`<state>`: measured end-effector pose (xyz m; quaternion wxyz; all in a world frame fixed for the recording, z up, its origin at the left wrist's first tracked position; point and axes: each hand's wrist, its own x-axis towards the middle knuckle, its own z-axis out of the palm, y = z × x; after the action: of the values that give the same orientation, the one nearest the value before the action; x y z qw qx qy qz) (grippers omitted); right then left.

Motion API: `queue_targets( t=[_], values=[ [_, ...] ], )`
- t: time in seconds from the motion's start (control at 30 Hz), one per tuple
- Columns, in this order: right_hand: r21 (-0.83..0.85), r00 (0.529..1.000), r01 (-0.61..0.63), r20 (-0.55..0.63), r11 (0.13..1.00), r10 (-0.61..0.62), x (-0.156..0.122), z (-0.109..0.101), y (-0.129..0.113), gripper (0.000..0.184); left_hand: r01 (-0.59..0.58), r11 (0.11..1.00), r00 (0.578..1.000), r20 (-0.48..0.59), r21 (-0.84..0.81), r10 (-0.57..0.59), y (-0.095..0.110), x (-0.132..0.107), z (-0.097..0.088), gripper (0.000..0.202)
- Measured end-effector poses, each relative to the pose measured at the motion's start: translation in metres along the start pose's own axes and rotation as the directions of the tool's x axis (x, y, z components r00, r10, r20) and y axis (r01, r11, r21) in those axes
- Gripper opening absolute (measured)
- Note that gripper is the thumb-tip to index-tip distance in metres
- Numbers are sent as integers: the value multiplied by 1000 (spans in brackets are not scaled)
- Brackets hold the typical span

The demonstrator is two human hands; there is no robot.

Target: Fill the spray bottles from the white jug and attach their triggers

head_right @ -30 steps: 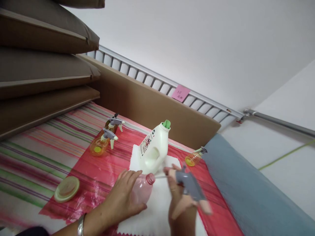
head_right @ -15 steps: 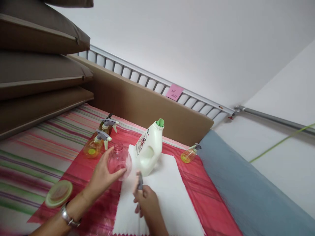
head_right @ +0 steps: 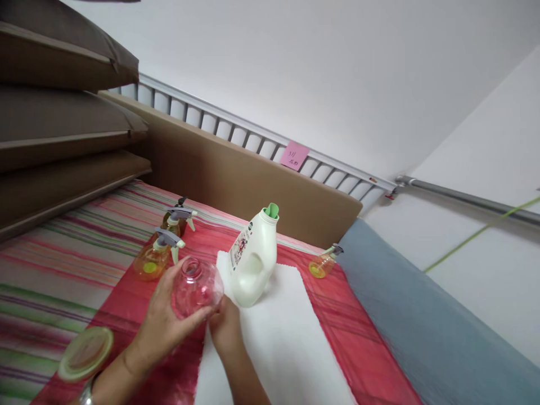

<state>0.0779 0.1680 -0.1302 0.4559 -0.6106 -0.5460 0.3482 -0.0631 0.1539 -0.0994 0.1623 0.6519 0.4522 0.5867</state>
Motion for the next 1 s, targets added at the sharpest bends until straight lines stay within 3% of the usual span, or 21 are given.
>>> queue_targets(
  t=[0.07, 0.17, 0.27, 0.33, 0.47, 0.57, 0.7, 0.83, 1.0],
  values=[
    [8, 993, -41, -111, 999, 42, -13, -32, 5, 26, 10, 1000, 999, 31, -11, -10, 2, -2, 3, 78],
    [33, 938, -60, -341, 998, 68, -18, -84, 9, 42, 61, 997, 996, 73, -47, -57, 4, -7, 11, 74],
    [59, 893, -21, -448, 998, 46, -2, -111, 3, 56, 120, 989, 979, 174, -86, -104, 3, -16, 25, 70],
    [72, 913, -2, -406, 997, 31, 15, -114, -3, 56, 141, 985, 963, 246, -97, -114, 1, -23, 35, 70],
    [157, 977, 15, -211, 987, 19, 46, -106, -11, 39, 170, 981, 915, 385, -89, -123, -6, -30, 46, 73],
    [218, 992, 16, -124, 976, 12, 63, -101, -11, 32, 189, 979, 882, 453, -80, -133, -10, -30, 49, 74],
    [261, 991, 40, -133, 965, -5, 78, -93, -13, 33, 201, 977, 867, 478, -78, -140, -17, -33, 52, 72],
    [280, 978, 88, -207, 956, -29, 83, -91, -24, 33, 170, 979, 886, 451, -109, -104, -29, -37, 56, 71],
    [254, 984, 76, -175, 964, -32, 56, -127, -51, 33, 160, 978, 884, 460, -132, -83, -29, -36, 54, 72]
  ],
)
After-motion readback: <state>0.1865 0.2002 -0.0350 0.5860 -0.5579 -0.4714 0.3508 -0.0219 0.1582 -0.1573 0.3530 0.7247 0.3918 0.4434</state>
